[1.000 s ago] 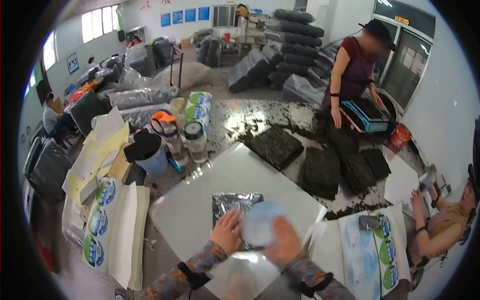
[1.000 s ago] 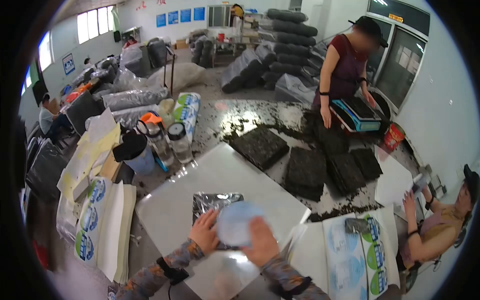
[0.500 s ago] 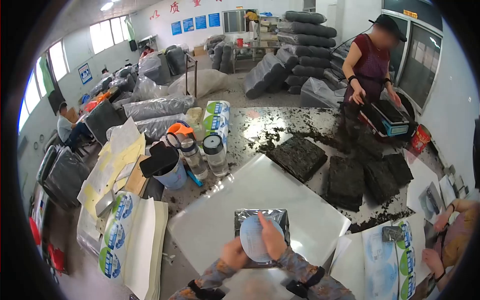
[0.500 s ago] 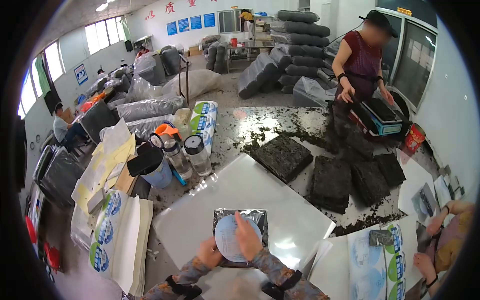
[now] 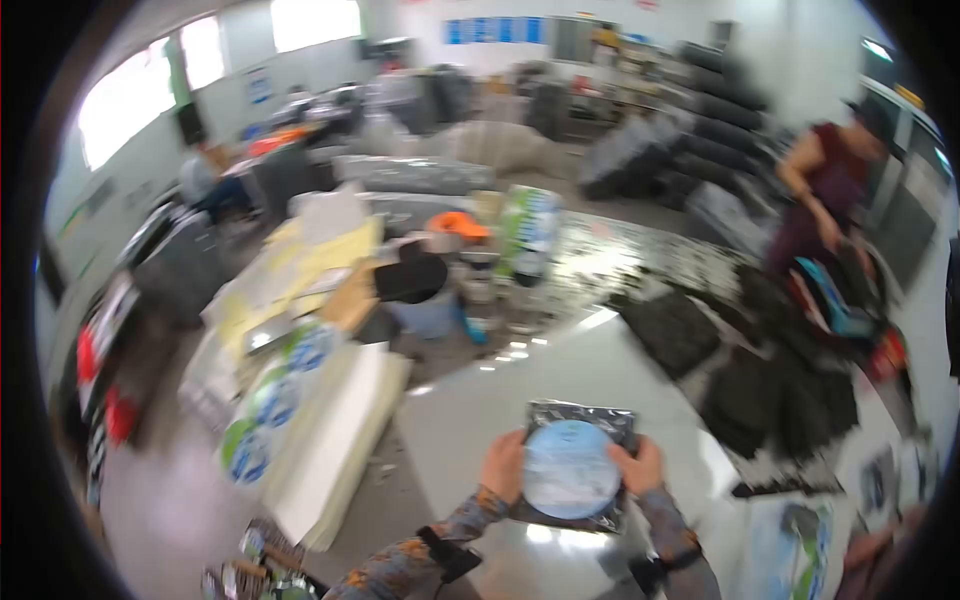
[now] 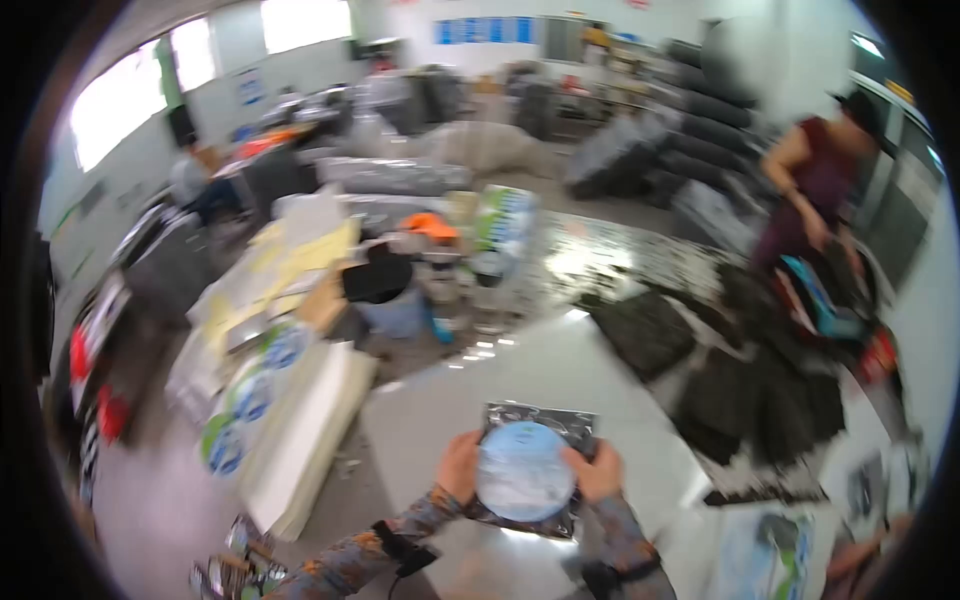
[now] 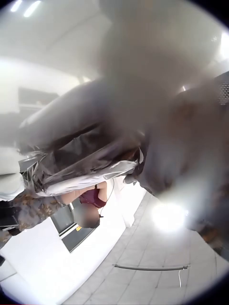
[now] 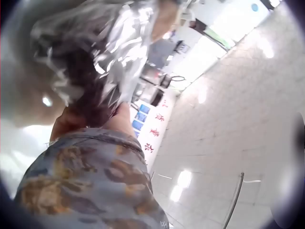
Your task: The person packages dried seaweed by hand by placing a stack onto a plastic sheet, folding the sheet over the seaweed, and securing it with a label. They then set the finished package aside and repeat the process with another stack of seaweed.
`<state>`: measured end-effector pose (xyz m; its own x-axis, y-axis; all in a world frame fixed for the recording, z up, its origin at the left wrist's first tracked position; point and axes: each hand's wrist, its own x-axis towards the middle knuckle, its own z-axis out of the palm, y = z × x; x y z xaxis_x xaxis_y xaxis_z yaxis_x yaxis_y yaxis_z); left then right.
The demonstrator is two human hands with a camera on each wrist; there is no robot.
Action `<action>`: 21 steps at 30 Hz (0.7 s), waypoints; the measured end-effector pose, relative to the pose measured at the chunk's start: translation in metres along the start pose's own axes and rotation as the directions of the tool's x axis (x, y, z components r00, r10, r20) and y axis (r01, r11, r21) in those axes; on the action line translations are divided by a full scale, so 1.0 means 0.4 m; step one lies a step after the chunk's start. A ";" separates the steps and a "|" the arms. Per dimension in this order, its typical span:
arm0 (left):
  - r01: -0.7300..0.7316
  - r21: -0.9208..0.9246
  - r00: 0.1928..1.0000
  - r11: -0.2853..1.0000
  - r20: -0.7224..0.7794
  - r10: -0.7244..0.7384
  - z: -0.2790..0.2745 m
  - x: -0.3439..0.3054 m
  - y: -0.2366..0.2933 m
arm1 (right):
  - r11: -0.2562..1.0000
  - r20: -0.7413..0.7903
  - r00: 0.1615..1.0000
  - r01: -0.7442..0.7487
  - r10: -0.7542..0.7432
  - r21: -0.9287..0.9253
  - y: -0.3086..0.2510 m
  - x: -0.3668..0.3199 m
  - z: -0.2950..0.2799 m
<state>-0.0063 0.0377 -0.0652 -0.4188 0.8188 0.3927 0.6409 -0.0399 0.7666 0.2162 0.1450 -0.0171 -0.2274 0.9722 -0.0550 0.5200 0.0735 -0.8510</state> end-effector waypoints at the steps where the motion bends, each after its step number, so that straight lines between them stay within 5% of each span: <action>1: -0.004 0.001 1.000 1.000 -0.008 0.004 -0.061 -0.008 0.010 | 0.981 -0.001 0.993 0.121 -0.122 0.154 -0.065 -0.021 -0.012; 2: 0.039 -0.009 0.998 0.999 -0.047 -0.039 -0.153 -0.023 0.028 | 0.901 -0.018 0.979 0.195 -0.204 0.387 -0.120 -0.050 -0.013; 4: 0.087 -0.065 0.992 0.994 -0.085 -0.092 -0.307 -0.041 0.079 | 0.860 -0.205 0.873 0.477 -0.442 0.180 -0.107 -0.124 0.002; 6: 0.106 0.132 0.990 0.986 -0.110 -0.092 -0.465 -0.103 0.023 | 0.590 -0.076 0.585 0.800 -0.808 -0.111 -0.046 -0.142 0.051; 7: 0.174 0.122 0.956 0.977 -0.259 -0.137 -0.536 -0.132 0.007 | 0.476 0.081 0.500 0.854 -0.862 -0.212 0.001 -0.158 0.071; 9: 0.359 0.159 0.877 0.920 -0.396 -0.274 -0.698 -0.202 -0.067 | 0.505 0.122 0.552 0.816 -0.825 -0.280 0.015 -0.231 0.086; 11: 0.411 0.473 0.863 0.779 -0.476 -0.167 -0.843 -0.232 -0.117 | 0.540 0.155 0.585 0.802 -0.796 -0.255 -0.026 -0.245 0.069; 14: 0.257 0.843 0.915 0.472 -0.370 0.163 -0.944 -0.290 -0.306 | 0.552 0.190 0.599 0.796 -0.778 -0.247 -0.058 -0.259 0.050; 18: 0.153 0.891 0.910 0.428 -0.296 0.290 -0.972 -0.312 -0.419 | 0.526 0.218 0.584 0.806 -0.782 -0.269 -0.053 -0.253 0.056; 20: 0.225 0.909 0.937 0.350 -0.301 0.178 -0.979 -0.321 -0.443 | 0.550 0.242 0.610 0.789 -0.755 -0.274 -0.041 -0.251 0.055; 21: 0.259 0.875 0.939 0.409 -0.327 0.104 -0.990 -0.326 -0.461 | 0.565 0.259 0.626 0.777 -0.735 -0.277 -0.027 -0.245 0.053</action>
<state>-0.3246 -0.2884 -0.0564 -0.5367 0.5777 0.6150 0.7165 0.6970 -0.0295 0.2152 0.0442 -0.0136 -0.7378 0.4976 0.4561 0.3451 0.8588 -0.3786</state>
